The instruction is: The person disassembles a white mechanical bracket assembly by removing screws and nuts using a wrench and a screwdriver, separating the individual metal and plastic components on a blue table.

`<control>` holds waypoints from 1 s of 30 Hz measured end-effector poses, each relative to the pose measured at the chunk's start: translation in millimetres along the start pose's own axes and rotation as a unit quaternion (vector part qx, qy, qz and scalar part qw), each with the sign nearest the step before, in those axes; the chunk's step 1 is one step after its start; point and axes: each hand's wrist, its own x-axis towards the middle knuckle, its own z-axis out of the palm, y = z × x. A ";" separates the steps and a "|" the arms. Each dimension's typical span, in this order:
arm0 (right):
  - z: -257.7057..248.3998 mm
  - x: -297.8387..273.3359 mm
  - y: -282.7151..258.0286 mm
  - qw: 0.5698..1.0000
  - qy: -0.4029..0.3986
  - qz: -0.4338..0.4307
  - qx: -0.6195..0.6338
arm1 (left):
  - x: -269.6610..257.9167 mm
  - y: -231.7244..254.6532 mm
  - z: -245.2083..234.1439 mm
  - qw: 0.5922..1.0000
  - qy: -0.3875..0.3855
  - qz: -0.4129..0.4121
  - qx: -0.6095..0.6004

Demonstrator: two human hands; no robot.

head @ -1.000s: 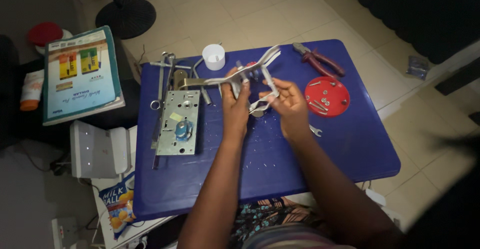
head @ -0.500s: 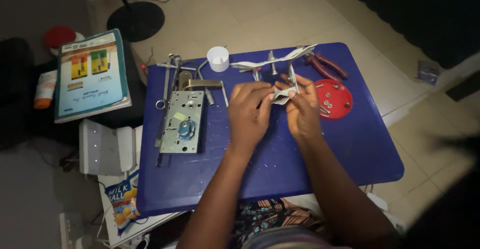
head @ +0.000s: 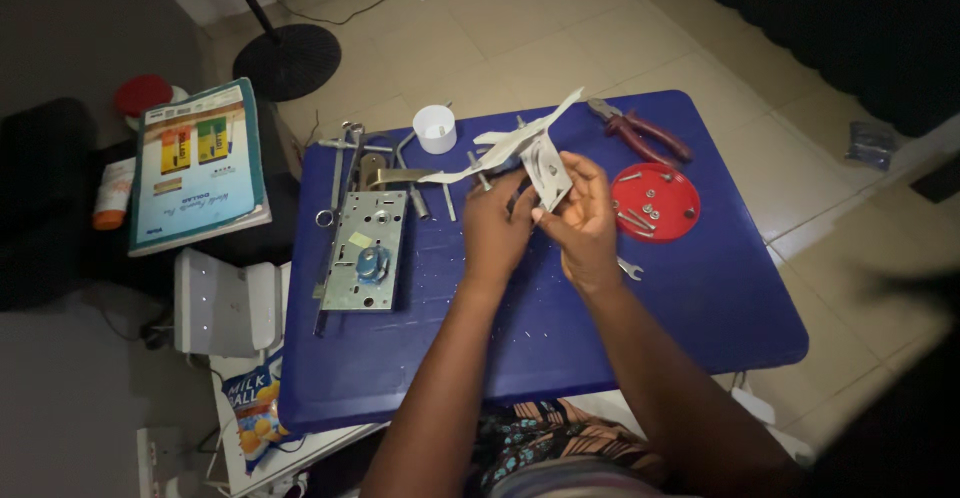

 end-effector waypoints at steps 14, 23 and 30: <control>0.4 -2.6 -7.8 0.982 -0.048 -0.060 -0.171 | -5.0 -19.0 14.2 0.996 0.036 -0.080 -0.025; 3.4 -2.5 -10.9 0.986 -0.038 -0.055 -0.155 | -0.8 -20.6 11.4 0.994 -0.012 -0.071 -0.080; 12.6 -7.5 -19.2 0.979 -0.041 -0.051 -0.192 | -9.1 -26.5 10.5 0.990 0.020 -0.081 -0.113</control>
